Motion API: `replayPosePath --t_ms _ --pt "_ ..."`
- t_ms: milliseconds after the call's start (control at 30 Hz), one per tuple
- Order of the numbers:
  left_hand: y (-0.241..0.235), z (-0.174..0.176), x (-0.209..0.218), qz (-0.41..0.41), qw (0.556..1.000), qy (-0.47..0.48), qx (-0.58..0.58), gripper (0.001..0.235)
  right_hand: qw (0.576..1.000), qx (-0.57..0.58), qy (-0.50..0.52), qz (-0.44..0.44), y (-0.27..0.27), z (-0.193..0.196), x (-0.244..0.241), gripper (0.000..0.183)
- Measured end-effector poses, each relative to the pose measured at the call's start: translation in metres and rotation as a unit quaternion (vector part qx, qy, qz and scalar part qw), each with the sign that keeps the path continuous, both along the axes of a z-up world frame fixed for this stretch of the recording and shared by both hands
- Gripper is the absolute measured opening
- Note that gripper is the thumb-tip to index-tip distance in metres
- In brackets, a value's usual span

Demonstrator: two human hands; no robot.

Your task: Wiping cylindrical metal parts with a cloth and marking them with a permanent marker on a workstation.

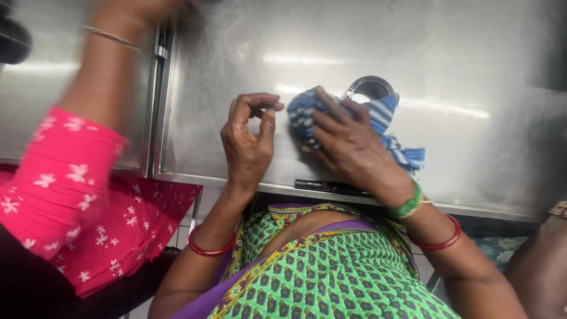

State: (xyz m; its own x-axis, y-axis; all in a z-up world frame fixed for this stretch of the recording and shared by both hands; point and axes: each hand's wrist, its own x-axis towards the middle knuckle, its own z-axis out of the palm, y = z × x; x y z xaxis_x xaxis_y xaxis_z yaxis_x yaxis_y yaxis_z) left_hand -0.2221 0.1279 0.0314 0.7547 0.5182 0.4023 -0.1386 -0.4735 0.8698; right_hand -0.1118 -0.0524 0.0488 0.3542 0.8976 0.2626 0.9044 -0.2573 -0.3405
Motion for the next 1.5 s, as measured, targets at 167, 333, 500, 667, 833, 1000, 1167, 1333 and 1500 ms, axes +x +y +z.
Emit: replayPosePath --t_ms 167,333,500,667,833,1000,1167,1333,1500 --pt "-0.003 -0.003 -0.006 -0.005 0.998 0.049 0.025 0.016 0.995 -0.057 -0.069 -0.041 0.003 -0.002 0.008 0.039" --pt "-0.009 0.003 0.002 -0.142 0.955 0.021 0.261 0.028 0.994 -0.064 0.018 -0.093 -0.017 -0.002 -0.002 0.037" --pt "-0.022 -0.026 0.023 -0.201 0.905 0.074 0.367 0.021 0.993 -0.034 0.004 -0.111 -0.125 -0.072 0.060 0.035" --pt "-0.024 -0.018 0.036 -0.211 0.896 0.136 0.366 0.020 0.980 0.001 -0.112 -0.163 -0.258 -0.134 0.151 0.033" --pt "-0.023 -0.019 0.041 -0.093 0.949 0.074 0.291 0.027 0.980 0.028 -0.110 -0.162 -0.233 -0.074 0.132 0.024" --pt "-0.041 -0.001 0.039 -0.162 0.835 0.122 -0.512 0.029 0.971 0.026 -0.109 -0.210 -0.261 -0.115 0.152 0.023" --pt "-0.085 0.019 0.023 -0.174 0.730 0.101 -0.653 0.019 0.928 -0.084 -0.262 -0.250 -0.276 -0.128 0.166 0.024" --pt "-0.090 0.022 0.022 -0.206 0.834 0.021 -0.511 0.038 0.932 -0.071 -0.257 -0.246 -0.279 -0.137 0.174 0.024" --pt "-0.102 0.026 0.027 -0.134 0.980 -0.045 -0.139 0.038 0.941 -0.050 -0.225 -0.250 -0.258 -0.112 0.157 0.020"
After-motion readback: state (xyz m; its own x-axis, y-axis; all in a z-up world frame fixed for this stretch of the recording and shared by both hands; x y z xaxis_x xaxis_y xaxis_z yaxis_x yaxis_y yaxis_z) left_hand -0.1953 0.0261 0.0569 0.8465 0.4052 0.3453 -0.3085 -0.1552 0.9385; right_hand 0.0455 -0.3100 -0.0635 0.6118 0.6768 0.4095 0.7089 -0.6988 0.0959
